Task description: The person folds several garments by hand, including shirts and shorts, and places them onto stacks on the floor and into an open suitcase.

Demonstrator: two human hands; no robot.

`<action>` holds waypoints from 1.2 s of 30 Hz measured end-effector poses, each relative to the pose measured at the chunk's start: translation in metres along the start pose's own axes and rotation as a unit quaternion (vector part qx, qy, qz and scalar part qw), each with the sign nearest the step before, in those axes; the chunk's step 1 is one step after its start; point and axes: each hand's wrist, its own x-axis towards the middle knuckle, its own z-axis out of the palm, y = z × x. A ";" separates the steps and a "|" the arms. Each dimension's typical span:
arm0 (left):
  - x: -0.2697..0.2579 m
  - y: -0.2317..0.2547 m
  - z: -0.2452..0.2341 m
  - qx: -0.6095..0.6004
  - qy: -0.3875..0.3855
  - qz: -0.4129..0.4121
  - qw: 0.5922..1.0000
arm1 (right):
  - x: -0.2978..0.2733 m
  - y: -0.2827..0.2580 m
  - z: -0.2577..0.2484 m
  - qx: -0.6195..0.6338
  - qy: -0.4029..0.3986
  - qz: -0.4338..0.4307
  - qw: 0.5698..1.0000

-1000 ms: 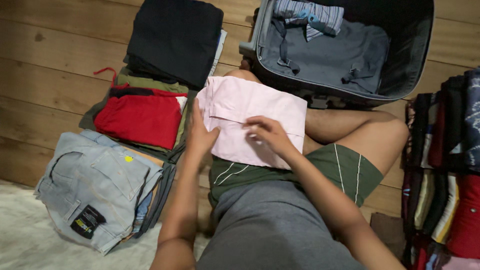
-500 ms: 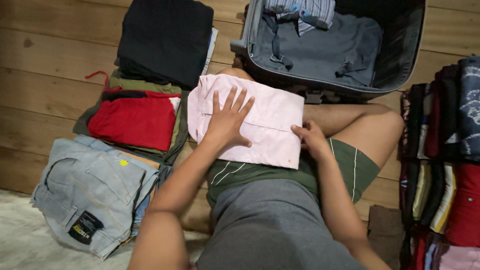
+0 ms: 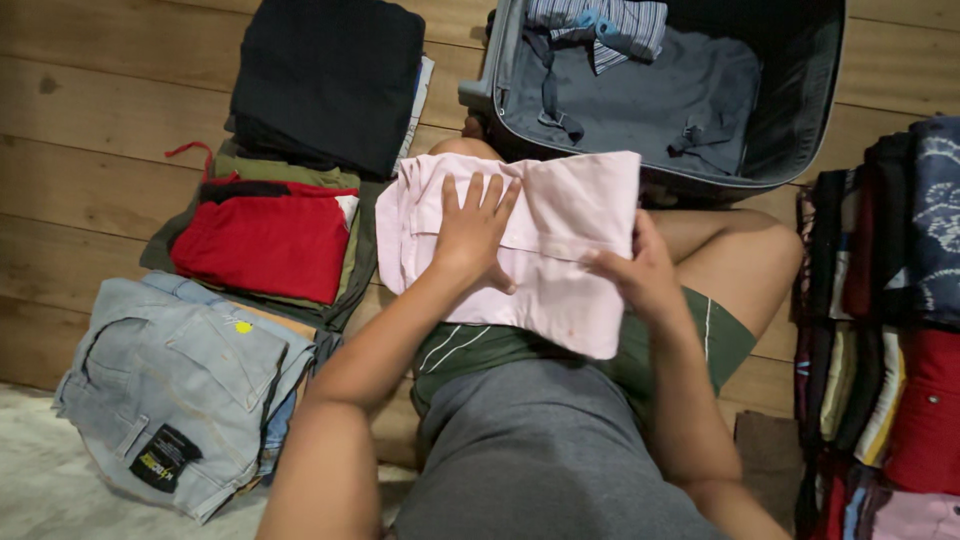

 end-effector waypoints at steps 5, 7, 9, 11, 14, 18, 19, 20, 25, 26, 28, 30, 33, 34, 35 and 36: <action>0.014 0.000 -0.008 0.085 -0.025 0.023 0.996 | 0.011 -0.005 0.045 0.009 -0.078 -0.007 0.997; 0.019 -0.004 -0.001 0.088 -0.040 0.027 0.995 | 0.012 -0.006 0.057 -0.028 -0.096 -0.016 0.995; 0.027 -0.009 0.016 0.098 -0.017 0.026 0.995 | 0.014 -0.006 0.065 -0.055 -0.090 -0.011 0.994; 0.033 -0.012 0.038 0.121 0.049 0.023 0.991 | 0.017 -0.006 0.072 -0.074 -0.091 -0.014 0.993; 0.026 -0.012 0.061 0.163 0.154 0.013 0.974 | 0.021 -0.006 0.081 -0.076 -0.099 -0.029 0.992; -0.028 0.000 0.080 0.151 0.155 -0.010 0.976 | 0.019 -0.007 0.090 -0.095 -0.112 -0.067 0.987; -0.044 0.005 0.087 0.141 0.160 -0.019 0.977 | 0.019 -0.008 0.093 -0.114 -0.116 -0.085 0.983; -0.059 0.009 0.096 0.113 0.148 -0.018 0.982 | 0.019 -0.009 0.096 -0.116 -0.111 -0.075 0.984; -0.099 0.022 0.145 0.015 0.213 0.022 0.977 | 0.020 -0.016 0.114 -0.118 -0.103 -0.099 0.983; -0.100 0.023 0.150 -0.051 0.235 0.032 0.970 | 0.021 -0.018 0.121 -0.134 -0.104 -0.123 0.978; -0.102 0.026 0.158 -0.183 0.277 0.053 0.942 | 0.023 -0.023 0.137 -0.168 -0.105 -0.171 0.965; -0.106 0.020 0.166 -0.292 0.358 0.079 0.883 | 0.019 -0.025 0.157 -0.202 -0.093 -0.108 0.969; -0.100 0.033 0.171 -0.354 0.194 0.028 0.914 | 0.021 -0.016 0.189 -0.243 -0.102 -0.130 0.956; -0.098 0.038 0.166 -0.353 0.087 -0.003 0.931 | 0.024 -0.009 0.197 -0.255 -0.110 -0.157 0.948; -0.104 0.040 0.157 -0.319 0.025 -0.027 0.947 | 0.028 -0.001 0.206 -0.280 -0.103 -0.173 0.939; -0.114 0.040 0.145 -0.281 -0.038 -0.050 0.958 | 0.033 0.009 0.214 -0.305 -0.096 -0.190 0.928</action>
